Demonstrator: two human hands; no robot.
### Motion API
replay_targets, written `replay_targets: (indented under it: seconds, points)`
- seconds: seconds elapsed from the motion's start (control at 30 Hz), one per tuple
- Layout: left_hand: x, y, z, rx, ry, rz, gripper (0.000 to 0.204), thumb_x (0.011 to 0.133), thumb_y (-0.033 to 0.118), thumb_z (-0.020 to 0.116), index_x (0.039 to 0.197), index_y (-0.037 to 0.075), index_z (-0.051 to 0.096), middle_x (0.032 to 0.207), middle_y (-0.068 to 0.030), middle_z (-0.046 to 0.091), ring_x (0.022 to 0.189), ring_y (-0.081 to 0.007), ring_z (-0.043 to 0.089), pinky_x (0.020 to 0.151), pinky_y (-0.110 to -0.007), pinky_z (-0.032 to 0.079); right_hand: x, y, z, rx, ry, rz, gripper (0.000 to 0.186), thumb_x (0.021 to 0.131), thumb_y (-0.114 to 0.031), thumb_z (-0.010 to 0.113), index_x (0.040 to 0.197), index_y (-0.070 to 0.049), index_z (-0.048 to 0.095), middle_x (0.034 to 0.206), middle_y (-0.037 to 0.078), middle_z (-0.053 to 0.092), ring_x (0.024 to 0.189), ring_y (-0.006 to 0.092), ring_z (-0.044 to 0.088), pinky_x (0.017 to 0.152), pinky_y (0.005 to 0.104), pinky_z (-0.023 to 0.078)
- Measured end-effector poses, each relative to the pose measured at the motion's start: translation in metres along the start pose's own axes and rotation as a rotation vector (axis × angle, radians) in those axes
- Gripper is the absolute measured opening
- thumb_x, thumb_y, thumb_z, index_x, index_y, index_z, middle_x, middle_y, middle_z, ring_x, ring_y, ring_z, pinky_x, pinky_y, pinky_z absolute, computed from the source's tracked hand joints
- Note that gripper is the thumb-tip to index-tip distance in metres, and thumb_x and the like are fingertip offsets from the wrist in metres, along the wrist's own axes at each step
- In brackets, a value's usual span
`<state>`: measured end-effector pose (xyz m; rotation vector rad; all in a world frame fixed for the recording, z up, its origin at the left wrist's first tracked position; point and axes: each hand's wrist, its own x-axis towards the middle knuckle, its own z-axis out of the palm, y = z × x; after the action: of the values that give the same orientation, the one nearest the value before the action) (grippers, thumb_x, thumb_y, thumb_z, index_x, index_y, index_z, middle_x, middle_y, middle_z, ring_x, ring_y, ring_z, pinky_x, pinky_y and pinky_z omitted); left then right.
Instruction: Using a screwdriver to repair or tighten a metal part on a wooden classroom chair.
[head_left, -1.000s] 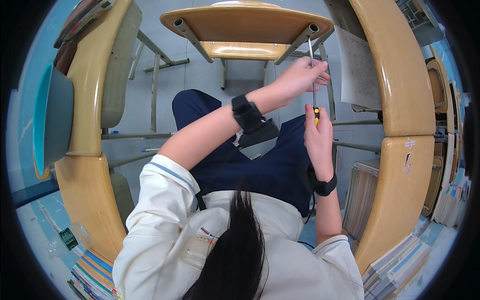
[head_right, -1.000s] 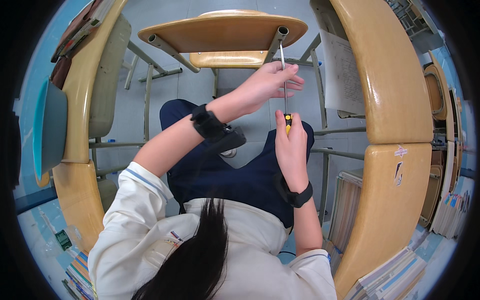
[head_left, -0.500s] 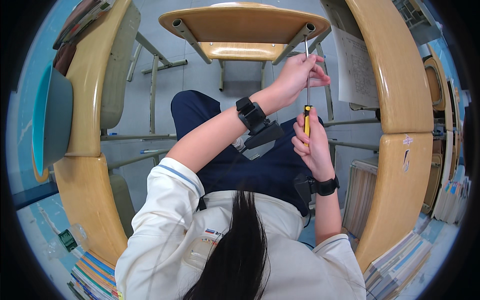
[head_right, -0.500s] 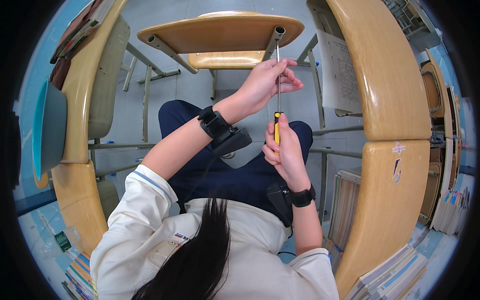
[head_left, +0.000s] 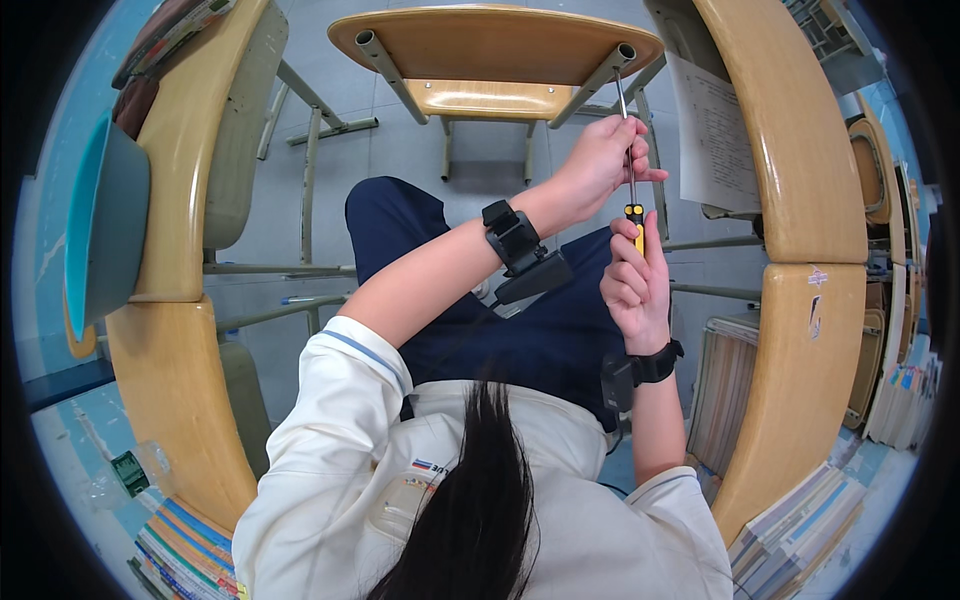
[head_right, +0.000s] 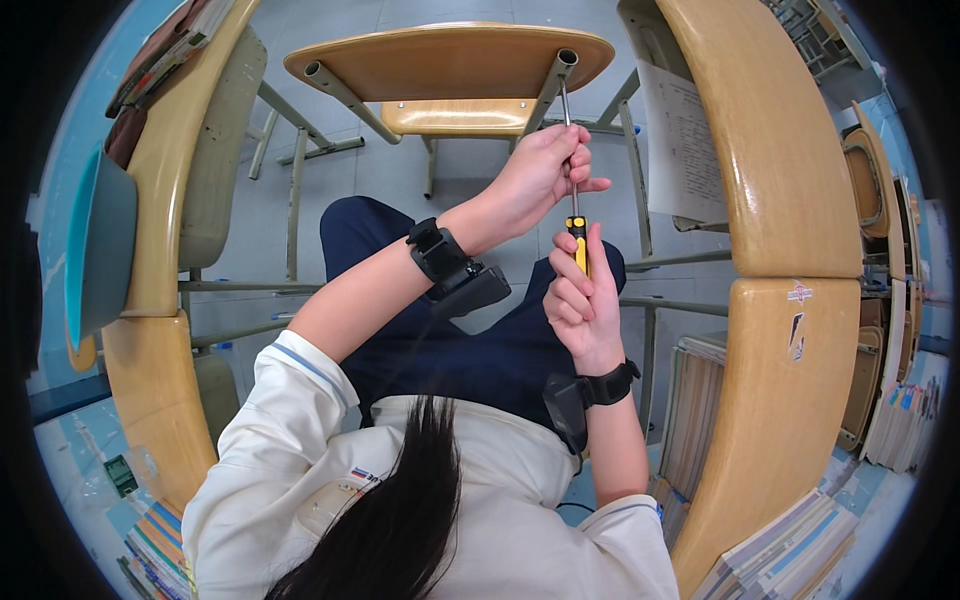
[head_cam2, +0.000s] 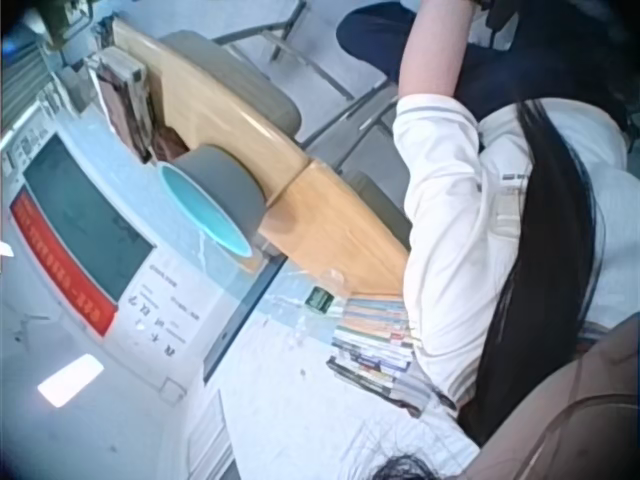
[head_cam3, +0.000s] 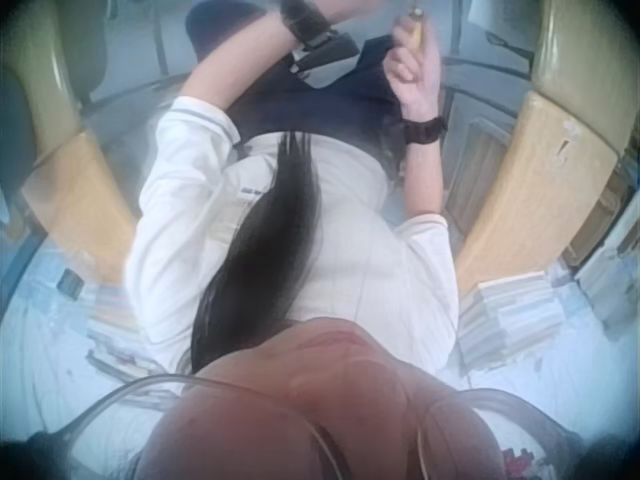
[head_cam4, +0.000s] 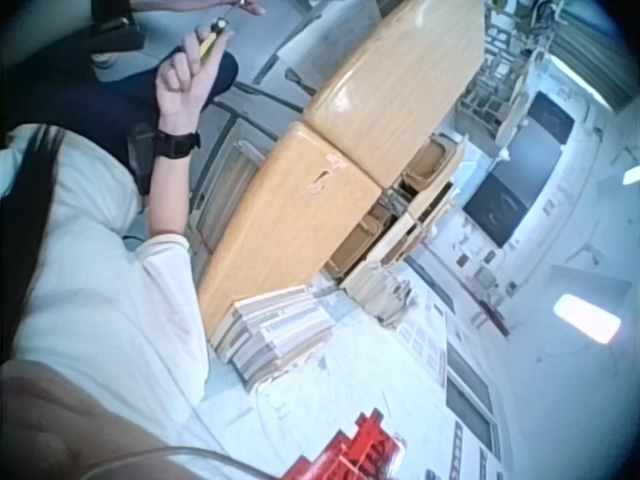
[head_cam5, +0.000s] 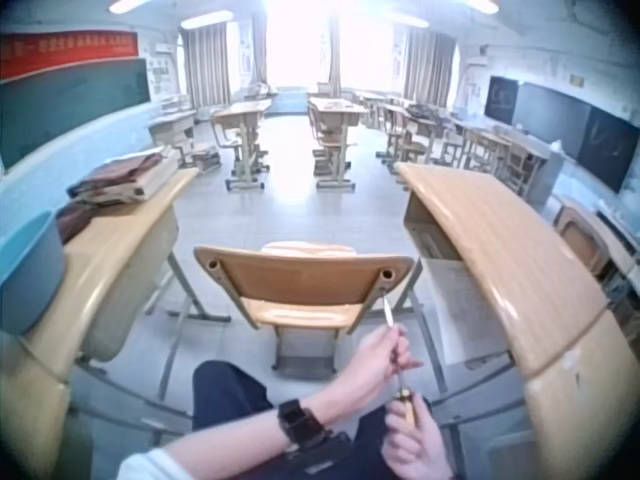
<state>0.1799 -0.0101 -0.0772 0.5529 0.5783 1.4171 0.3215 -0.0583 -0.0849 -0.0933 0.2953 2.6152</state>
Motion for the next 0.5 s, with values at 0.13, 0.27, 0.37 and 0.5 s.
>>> replay_targets:
  seconds: [0.13,0.27,0.37,0.5]
  points:
    - [-0.006,0.004,-0.001,0.030,0.000,0.020,0.021,0.096,0.022,0.034,0.099,0.002,0.041,0.068,0.0012,0.041,0.061,-0.0080,0.044,0.077,-0.033,0.051,0.002,0.010,0.020,-0.723,0.301,-0.107,0.036,0.096,-0.041,0.030,0.083,-0.008,0.041,0.051,-0.004,0.027,0.032,0.0027,0.018,0.029,0.0176,0.013]
    - [-0.012,0.005,0.004,0.172,0.016,-0.074,0.023,0.096,0.023,0.035,0.100,0.002,0.041,0.068,0.0016,0.039,0.059,-0.0080,0.043,0.076,-0.033,0.051,0.007,0.016,0.012,-1.431,0.578,-0.362,0.037,0.095,-0.041,0.035,0.081,-0.008,0.043,0.049,-0.005,0.031,0.032,0.0036,0.021,0.030,0.0193,0.014]
    - [-0.013,0.000,0.001,0.156,0.030,-0.096,0.021,0.096,0.023,0.035,0.099,0.003,0.042,0.067,0.0023,0.038,0.058,-0.0070,0.042,0.072,-0.031,0.050,0.012,0.015,0.000,-1.763,0.690,-0.538,0.036,0.095,-0.039,0.036,0.082,-0.007,0.044,0.048,-0.003,0.033,0.033,0.0045,0.024,0.031,0.0199,0.016]
    - [-0.011,0.002,-0.002,0.117,0.021,-0.060,0.020,0.096,0.023,0.036,0.097,0.004,0.041,0.067,0.0032,0.037,0.057,-0.0057,0.040,0.070,-0.029,0.049,0.008,0.014,0.011,-1.275,0.483,-0.313,0.035,0.095,-0.038,0.036,0.085,-0.006,0.045,0.050,-0.003,0.031,0.033,0.0051,0.024,0.030,0.0195,0.018]
